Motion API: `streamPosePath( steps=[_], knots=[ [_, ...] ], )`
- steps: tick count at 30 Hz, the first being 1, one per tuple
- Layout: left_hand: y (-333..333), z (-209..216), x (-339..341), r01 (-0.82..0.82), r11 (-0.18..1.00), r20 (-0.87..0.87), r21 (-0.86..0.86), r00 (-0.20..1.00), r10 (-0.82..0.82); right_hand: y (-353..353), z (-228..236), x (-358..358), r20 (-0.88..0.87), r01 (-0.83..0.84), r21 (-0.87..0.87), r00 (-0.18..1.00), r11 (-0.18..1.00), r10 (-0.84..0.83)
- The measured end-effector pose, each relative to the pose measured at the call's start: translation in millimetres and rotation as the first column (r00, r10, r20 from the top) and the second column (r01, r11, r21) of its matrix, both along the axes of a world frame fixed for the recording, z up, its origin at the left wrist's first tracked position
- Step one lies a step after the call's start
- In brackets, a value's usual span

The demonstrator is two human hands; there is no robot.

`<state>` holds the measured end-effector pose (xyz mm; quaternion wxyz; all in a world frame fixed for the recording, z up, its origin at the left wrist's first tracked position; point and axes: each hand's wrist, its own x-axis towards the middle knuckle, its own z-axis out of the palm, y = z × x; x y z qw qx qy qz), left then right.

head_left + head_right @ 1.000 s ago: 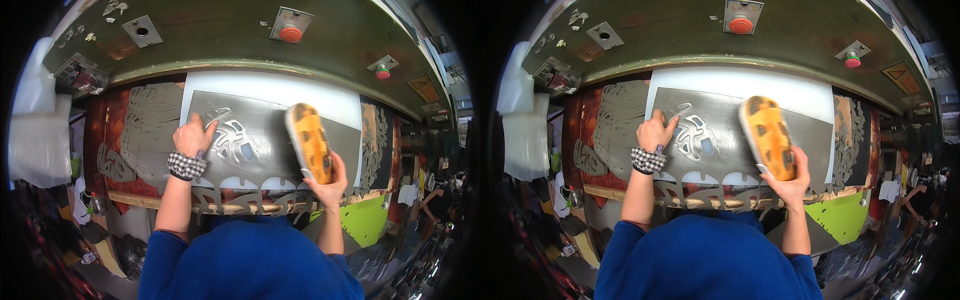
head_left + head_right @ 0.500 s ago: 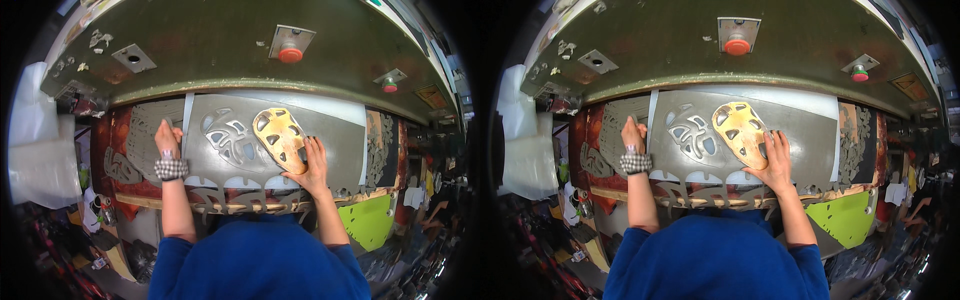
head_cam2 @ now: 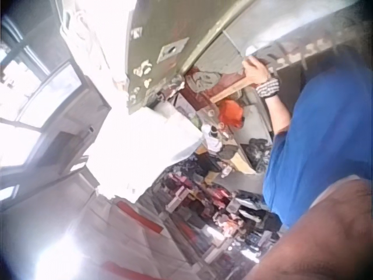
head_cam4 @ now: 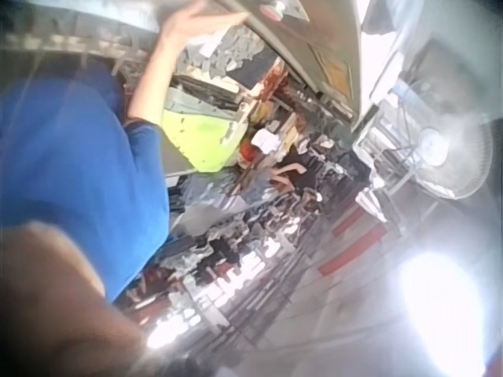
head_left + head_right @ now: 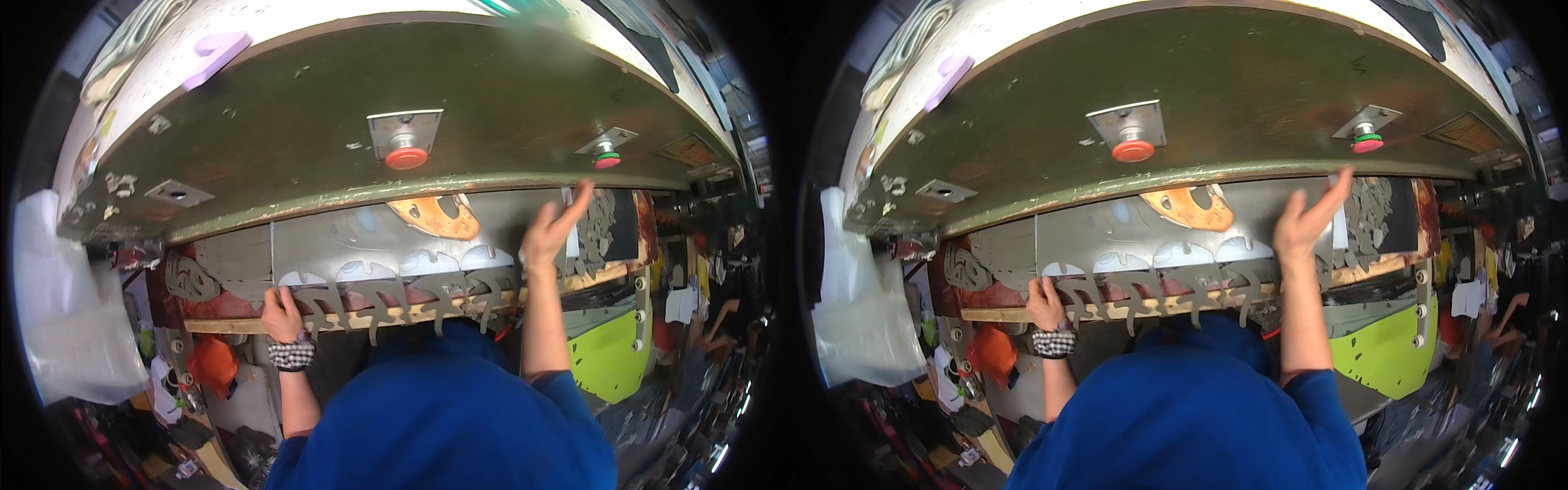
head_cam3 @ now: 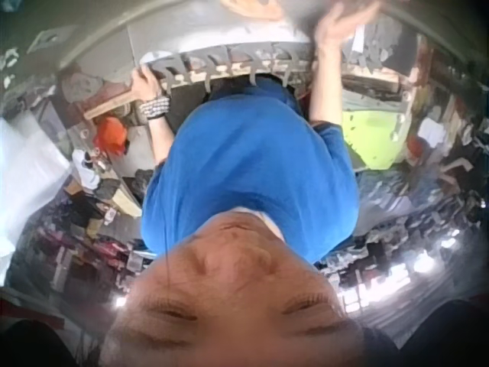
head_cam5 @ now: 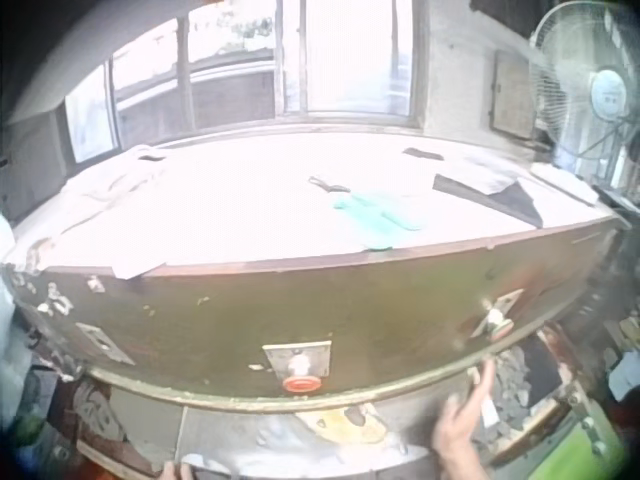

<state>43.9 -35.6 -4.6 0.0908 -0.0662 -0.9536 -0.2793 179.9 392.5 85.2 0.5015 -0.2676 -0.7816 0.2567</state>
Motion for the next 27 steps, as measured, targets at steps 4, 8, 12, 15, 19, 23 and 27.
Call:
streamPosePath(
  steps=[4,8,12,15,19,23,27],
  knots=[
    [23.1,2.5,-30.8,-0.021,1.0,-0.037,0.018,0.999,0.022,58.3,29.9,-18.6,0.178,0.197,0.189,0.957,0.962,-0.231],
    [38.9,13.6,-63.0,-0.014,1.0,-0.02,0.005,1.0,0.014,61.6,18.6,-25.5,0.136,0.155,0.193,0.974,0.969,-0.183],
    [39.2,13.6,-72.6,0.012,1.0,-0.032,0.011,0.999,-0.012,50.4,23.2,-14.3,0.226,0.168,0.107,0.956,0.98,-0.188],
    [25.9,4.6,-72.6,0.047,0.994,-0.024,0.102,0.999,-0.045,31.4,57.9,-2.9,0.108,0.147,0.015,0.983,0.989,-0.148],
    [10.6,-11.5,-80.5,0.07,0.964,0.126,0.256,0.986,-0.105,-17.2,127.5,19.8,-0.586,-0.33,0.091,0.745,0.939,0.319],
    [3.0,-16.8,-96.2,0.14,0.965,0.212,0.222,0.959,-0.188,-91.3,201.9,52.2,-0.518,-0.751,0.478,0.178,0.456,0.837],
    [4.0,-27.4,-82.6,0.174,0.961,0.146,0.214,0.967,-0.207,-136.2,235.6,73.1,-0.401,-0.793,0.551,0.023,0.261,0.916]
  ],
)
